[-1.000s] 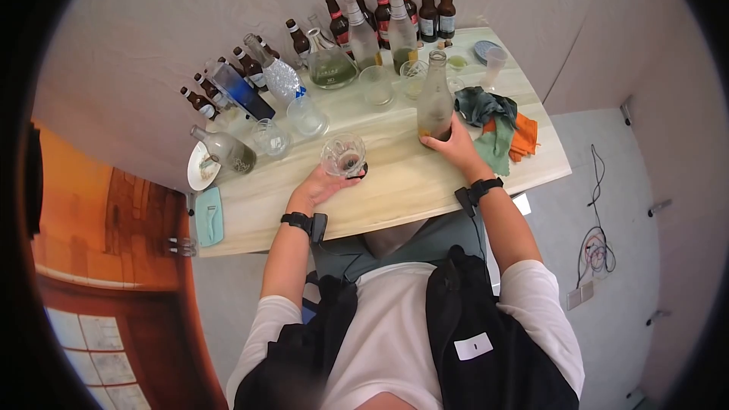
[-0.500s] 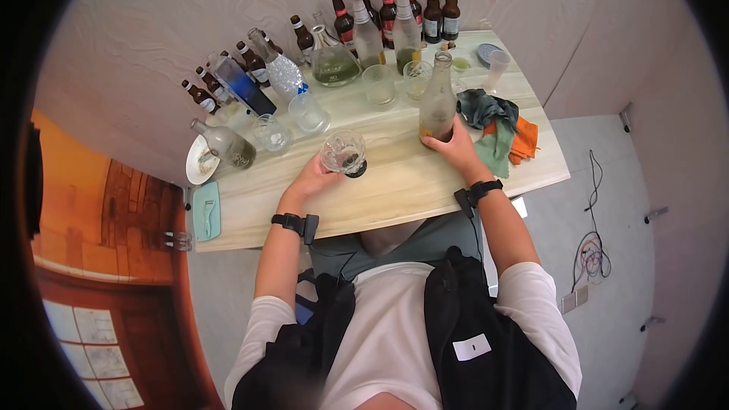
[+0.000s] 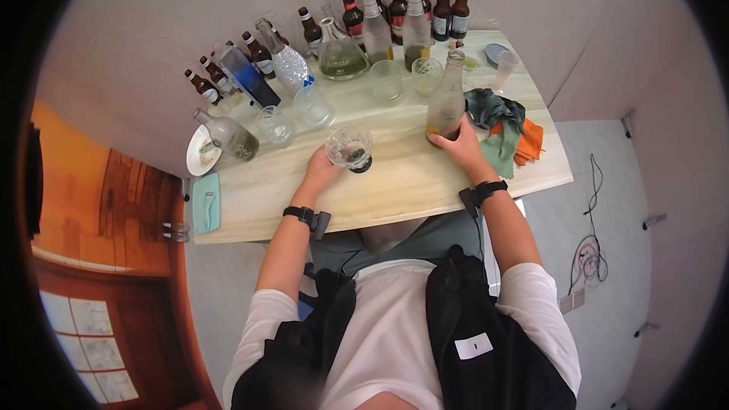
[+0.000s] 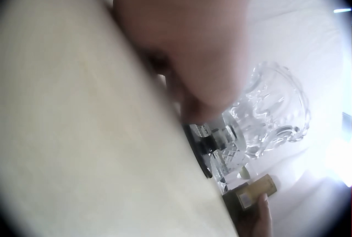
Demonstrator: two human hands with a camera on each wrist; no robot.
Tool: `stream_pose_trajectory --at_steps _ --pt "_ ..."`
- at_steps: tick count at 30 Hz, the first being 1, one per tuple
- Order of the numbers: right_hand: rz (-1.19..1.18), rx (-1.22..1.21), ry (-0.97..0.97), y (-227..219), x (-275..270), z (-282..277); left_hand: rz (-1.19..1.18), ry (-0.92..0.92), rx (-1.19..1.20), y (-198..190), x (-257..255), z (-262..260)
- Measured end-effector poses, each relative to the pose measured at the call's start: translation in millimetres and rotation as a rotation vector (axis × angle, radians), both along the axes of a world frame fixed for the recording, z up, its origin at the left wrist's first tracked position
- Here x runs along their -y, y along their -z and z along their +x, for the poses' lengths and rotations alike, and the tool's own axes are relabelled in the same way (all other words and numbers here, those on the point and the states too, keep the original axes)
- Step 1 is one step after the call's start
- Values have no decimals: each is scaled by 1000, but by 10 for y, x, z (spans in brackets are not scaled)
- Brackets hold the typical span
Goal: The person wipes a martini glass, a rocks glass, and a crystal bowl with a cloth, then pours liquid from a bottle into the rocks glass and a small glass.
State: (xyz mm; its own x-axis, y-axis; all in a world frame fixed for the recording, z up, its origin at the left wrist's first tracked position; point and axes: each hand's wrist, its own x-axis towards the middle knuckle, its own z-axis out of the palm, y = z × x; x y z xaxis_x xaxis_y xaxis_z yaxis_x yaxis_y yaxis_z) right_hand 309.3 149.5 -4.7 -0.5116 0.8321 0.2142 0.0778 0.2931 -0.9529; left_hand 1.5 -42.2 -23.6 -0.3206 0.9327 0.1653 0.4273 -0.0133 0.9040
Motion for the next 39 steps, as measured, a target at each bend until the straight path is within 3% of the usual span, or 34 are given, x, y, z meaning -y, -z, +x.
stream_pose_trajectory --at_steps 2,11,14,18,20,26,39 --pt "-2 -1 -8 -20 -7 -13 -2 -21 38 -113 -2 53" --pt "-62 -12 -81 -200 -43 -4 49 -36 -109 198 -63 -96" --pt "27 -56 -99 -298 -126 -5 121 -34 -244 6 -20 -18" --pt "-46 -124 -136 -536 -83 -39 190 6 -359 -61 -16 -26" --pt "-44 -114 -142 -575 -90 -44 111 71 -461 -61 -10 -57" --pt "22 -61 -168 -744 72 -63 20 107 -419 -196 48 -9" --pt "521 429 -209 -1324 422 -138 -5 97 -414 -194 43 1"
